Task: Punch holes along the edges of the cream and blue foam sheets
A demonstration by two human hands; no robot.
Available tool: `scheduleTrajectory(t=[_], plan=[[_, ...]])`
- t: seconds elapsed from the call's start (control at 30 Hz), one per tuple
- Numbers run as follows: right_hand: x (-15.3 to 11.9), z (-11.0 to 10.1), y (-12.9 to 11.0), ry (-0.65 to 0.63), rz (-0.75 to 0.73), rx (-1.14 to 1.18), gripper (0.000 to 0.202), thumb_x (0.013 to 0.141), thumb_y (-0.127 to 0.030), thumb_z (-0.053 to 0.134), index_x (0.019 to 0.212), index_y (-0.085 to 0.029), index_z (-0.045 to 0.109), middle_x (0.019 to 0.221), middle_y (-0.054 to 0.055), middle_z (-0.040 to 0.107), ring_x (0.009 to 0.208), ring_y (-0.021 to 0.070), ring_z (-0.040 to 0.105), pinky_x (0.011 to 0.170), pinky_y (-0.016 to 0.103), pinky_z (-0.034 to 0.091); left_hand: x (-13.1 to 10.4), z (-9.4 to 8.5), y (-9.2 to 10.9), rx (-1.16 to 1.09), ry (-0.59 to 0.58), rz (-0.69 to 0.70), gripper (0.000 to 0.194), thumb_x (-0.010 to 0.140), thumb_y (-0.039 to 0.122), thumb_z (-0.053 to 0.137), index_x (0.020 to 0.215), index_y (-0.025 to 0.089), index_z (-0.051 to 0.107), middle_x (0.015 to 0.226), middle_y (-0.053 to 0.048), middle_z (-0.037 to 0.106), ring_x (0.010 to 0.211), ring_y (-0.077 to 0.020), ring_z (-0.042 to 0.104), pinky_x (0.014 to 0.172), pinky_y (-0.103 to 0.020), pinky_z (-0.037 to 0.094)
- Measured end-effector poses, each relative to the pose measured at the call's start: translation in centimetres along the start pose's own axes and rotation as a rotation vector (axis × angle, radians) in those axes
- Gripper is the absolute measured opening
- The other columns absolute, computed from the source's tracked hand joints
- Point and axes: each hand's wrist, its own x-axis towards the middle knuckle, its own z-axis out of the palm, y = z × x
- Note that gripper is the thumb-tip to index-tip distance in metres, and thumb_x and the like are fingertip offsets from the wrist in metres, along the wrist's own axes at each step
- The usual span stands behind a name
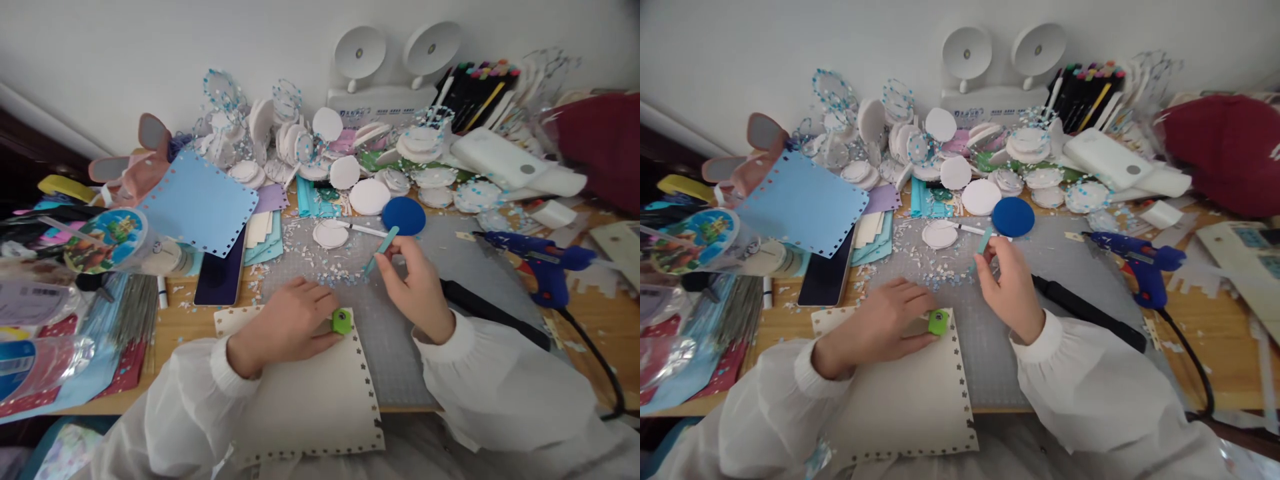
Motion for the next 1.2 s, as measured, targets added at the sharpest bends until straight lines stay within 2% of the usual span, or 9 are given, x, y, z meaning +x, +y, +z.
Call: scheduleTrajectory(t=[0.27, 0.37, 0.47, 0.57, 0.67, 0.87, 1.03, 1.1, 1.2], plan=[[0.8, -0.4, 1.8, 0.045, 0.23, 0.053, 0.016, 0.089, -0.032, 0.046, 0.079, -0.02, 0.05, 0.068, 0.0, 0.051, 0.062, 0.0172, 0.049, 0.061, 0.031, 0.038, -0.1, 0.6, -0.2, 0.042, 0.021, -0.072, 0.037, 0.093, 0.05, 0.039, 0.1, 0.018, 0.055, 0.089, -0.004, 0.065, 0.081, -0.0217, 0.062, 0.064, -0.031, 0.041], [0.9, -0.4, 2.1, 0.072, 0.163, -0.074, 0.015, 0.087, -0.03, 0.05, 0.09, -0.018, 0.056, 0.078, 0.005, 0.056, 0.075, 0.0229, 0.054, 0.073, 0.039, 0.042, -0.1, 0.8, -0.4, 0.012, 0.054, -0.09, 0.038, 0.092, 0.052, 0.041, 0.101, 0.018, 0.056, 0.088, -0.004, 0.067, 0.081, -0.0218, 0.064, 0.065, -0.031, 0.043], [0.7, -0.8, 0.9, 0.102, -0.036, -0.128, 0.036, 0.082, -0.025, 0.056, 0.116, -0.014, 0.052, 0.101, 0.013, 0.056, 0.099, 0.0295, 0.051, 0.091, 0.049, 0.038, -0.2, 1.0, -0.6, -0.044, 0.109, -0.109, 0.039, 0.09, 0.053, 0.045, 0.101, 0.019, 0.058, 0.089, -0.004, 0.068, 0.08, -0.0212, 0.066, 0.065, -0.029, 0.044], [0.1, -1.3, -1.3, -0.22, -0.257, 0.168, 0.045, 0.081, -0.018, 0.056, 0.125, -0.019, 0.046, 0.111, 0.012, 0.053, 0.103, 0.0256, 0.051, 0.09, 0.043, 0.043, -0.2, 1.0, -0.7, -0.153, 0.164, -0.144, 0.038, 0.088, 0.053, 0.05, 0.102, 0.019, 0.058, 0.091, -0.004, 0.07, 0.082, -0.0203, 0.067, 0.067, -0.028, 0.045], [-0.9, -1.0, -2.8, -0.532, -0.33, 0.379, 0.05, 0.08, -0.018, 0.059, 0.127, -0.02, 0.044, 0.119, 0.012, 0.048, 0.111, 0.0242, 0.049, 0.094, 0.039, 0.045, -0.2, 1.0, -0.6, -0.27, 0.211, -0.223, 0.035, 0.085, 0.052, 0.056, 0.096, 0.019, 0.06, 0.088, -0.004, 0.071, 0.079, -0.0199, 0.068, 0.065, -0.026, 0.046], [-1.7, 0.6, -2.3, -0.492, -0.236, 0.381, 0.037, 0.082, -0.019, 0.061, 0.117, -0.023, 0.048, 0.116, 0.01, 0.05, 0.111, 0.0219, 0.051, 0.092, 0.037, 0.046, -0.1, 1.3, -0.8, -0.562, 0.245, -0.296, 0.032, 0.082, 0.045, 0.064, 0.103, 0.023, 0.056, 0.096, -0.002, 0.07, 0.089, -0.0192, 0.067, 0.073, -0.027, 0.049], [-1.6, 0.7, -1.8, -0.566, -0.291, 0.377, 0.04, 0.081, -0.02, 0.065, 0.116, -0.022, 0.047, 0.114, 0.009, 0.052, 0.112, 0.0214, 0.051, 0.095, 0.037, 0.044, 0.3, 1.9, -1.6, -0.679, 0.291, -0.286, 0.037, 0.08, 0.044, 0.067, 0.107, 0.022, 0.052, 0.087, 0.0, 0.067, 0.08, -0.0166, 0.064, 0.07, -0.027, 0.049], [-1.7, 0.9, -1.7, -0.538, -0.299, 0.373, 0.036, 0.083, -0.02, 0.063, 0.115, -0.023, 0.048, 0.11, 0.008, 0.054, 0.109, 0.0208, 0.052, 0.094, 0.036, 0.045, 0.4, 1.7, -1.3, -0.652, 0.369, -0.264, 0.041, 0.079, 0.043, 0.068, 0.109, 0.021, 0.05, 0.088, -0.002, 0.066, 0.081, -0.017, 0.063, 0.072, -0.029, 0.049], [-1.6, 1.2, -1.3, -0.485, -0.293, 0.355, 0.033, 0.084, -0.019, 0.061, 0.113, -0.024, 0.049, 0.109, 0.007, 0.055, 0.106, 0.021, 0.054, 0.091, 0.038, 0.047, -0.5, 0.3, 0.9, -0.516, 0.621, -0.231, 0.026, 0.088, 0.039, 0.057, 0.106, 0.02, 0.053, 0.107, -0.008, 0.061, 0.102, -0.0213, 0.058, 0.091, -0.038, 0.045]])
